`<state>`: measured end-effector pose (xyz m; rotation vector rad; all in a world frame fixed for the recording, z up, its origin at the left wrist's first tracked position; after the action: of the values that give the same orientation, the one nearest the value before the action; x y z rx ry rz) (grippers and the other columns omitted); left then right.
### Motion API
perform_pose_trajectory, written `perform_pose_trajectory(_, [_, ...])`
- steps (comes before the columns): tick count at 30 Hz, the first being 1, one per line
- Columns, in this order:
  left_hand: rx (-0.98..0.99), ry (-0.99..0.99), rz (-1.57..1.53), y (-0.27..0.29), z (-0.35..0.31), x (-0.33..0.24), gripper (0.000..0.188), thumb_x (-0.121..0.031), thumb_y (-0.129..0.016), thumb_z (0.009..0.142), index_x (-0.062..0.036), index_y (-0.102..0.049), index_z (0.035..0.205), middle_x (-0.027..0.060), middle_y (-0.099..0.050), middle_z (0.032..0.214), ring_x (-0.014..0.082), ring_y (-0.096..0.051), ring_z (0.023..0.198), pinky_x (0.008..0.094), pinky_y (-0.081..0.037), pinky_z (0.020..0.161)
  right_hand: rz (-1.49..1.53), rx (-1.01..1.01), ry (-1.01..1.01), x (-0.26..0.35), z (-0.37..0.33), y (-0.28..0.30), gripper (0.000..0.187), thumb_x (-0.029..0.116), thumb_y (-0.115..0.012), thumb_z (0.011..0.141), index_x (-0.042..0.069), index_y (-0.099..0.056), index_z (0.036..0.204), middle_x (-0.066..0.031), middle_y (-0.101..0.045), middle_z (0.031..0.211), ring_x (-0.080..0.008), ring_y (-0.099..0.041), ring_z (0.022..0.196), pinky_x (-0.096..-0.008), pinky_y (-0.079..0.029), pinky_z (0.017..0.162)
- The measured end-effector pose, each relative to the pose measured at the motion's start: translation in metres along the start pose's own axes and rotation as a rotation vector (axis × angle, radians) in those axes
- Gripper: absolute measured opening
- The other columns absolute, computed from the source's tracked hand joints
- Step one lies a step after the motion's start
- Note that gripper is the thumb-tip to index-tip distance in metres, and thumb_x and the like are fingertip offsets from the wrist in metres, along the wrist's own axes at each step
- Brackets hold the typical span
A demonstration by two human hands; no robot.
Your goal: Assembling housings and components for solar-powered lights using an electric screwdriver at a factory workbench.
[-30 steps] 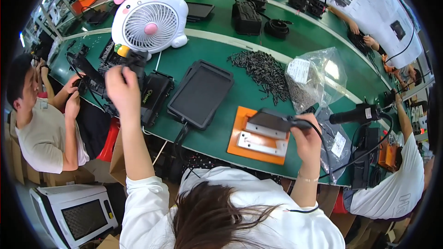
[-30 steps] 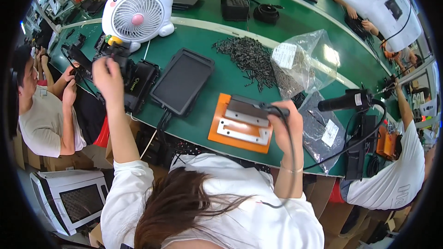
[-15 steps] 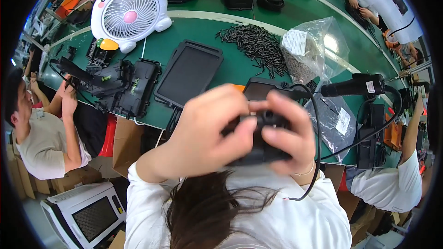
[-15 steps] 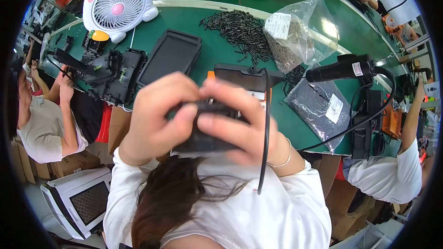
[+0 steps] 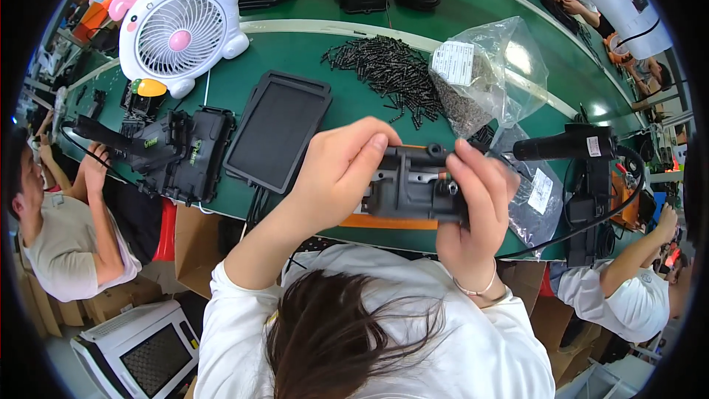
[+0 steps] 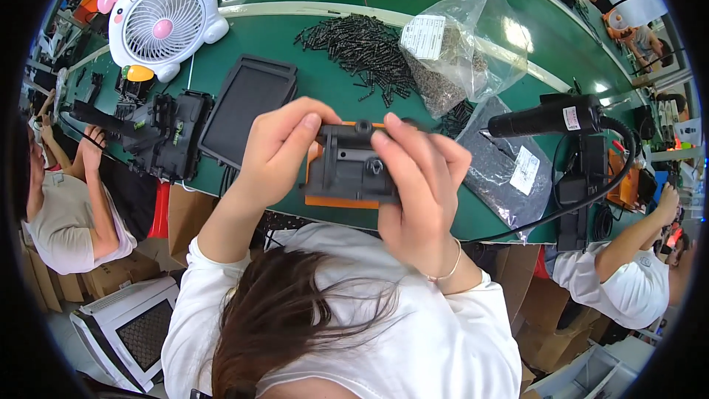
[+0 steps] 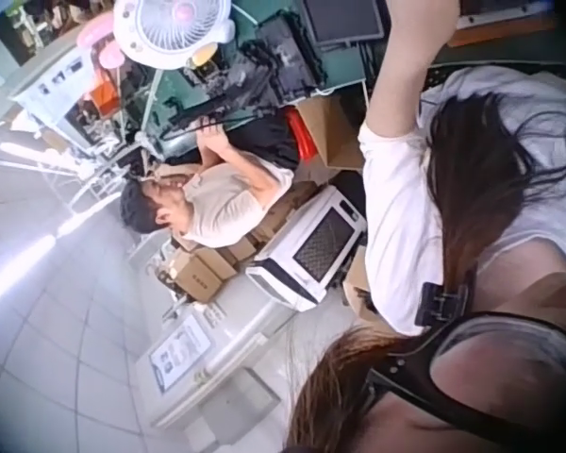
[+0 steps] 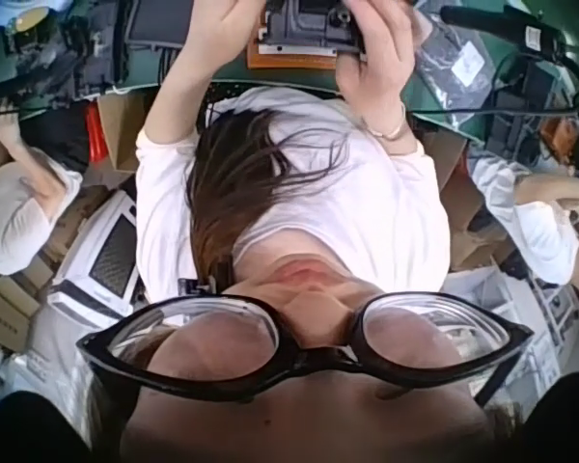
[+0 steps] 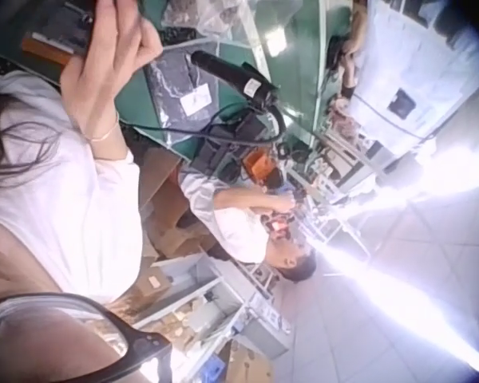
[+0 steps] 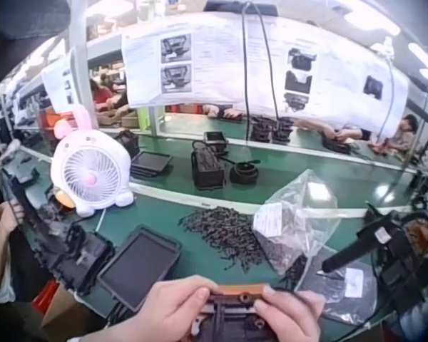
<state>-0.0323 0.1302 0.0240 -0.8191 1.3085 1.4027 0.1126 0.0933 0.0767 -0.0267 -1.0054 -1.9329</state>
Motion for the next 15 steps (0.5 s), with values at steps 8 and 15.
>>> perform_pose_trajectory(8, [0.102, -0.027, 0.159, 0.01, 0.016, 0.008, 0.017, -0.008, -0.044, 0.088, 0.0034, -0.057, 0.089, 0.0118, -0.062, 0.079, 0.0209, -0.06, 0.073, 0.0294, -0.046, 0.069, 0.025, 0.037, -0.028, -0.016, -0.015, 0.001, 0.055, -0.007, -0.053, 0.046, 0.002, -0.064, 0.1, -0.01, -0.059, 0.109, -0.0265, -0.05, 0.088, -0.0367, -0.039, 0.082])
perform_pose_trajectory(15, [0.337, -0.035, 0.865, -0.03, 0.111, 0.081, 0.014, 0.0, -0.05, 0.073, -0.0008, -0.062, 0.081, 0.0181, -0.062, 0.08, 0.0328, -0.061, 0.079, 0.0409, -0.05, 0.066, 0.145, -0.019, -0.045, -0.02, -0.016, 0.0, 0.051, -0.006, -0.057, 0.05, 0.004, -0.064, 0.1, -0.0096, -0.058, 0.11, -0.0284, -0.05, 0.091, -0.0402, -0.04, 0.084])
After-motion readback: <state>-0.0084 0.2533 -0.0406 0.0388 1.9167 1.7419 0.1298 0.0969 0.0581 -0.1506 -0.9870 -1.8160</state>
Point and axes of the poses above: each hand's wrist, its own z-axis towards the middle knuckle, its own y-axis out of the back of the hand, x = y × z, the point moved 9 cm from there along z, towards the middle knuckle
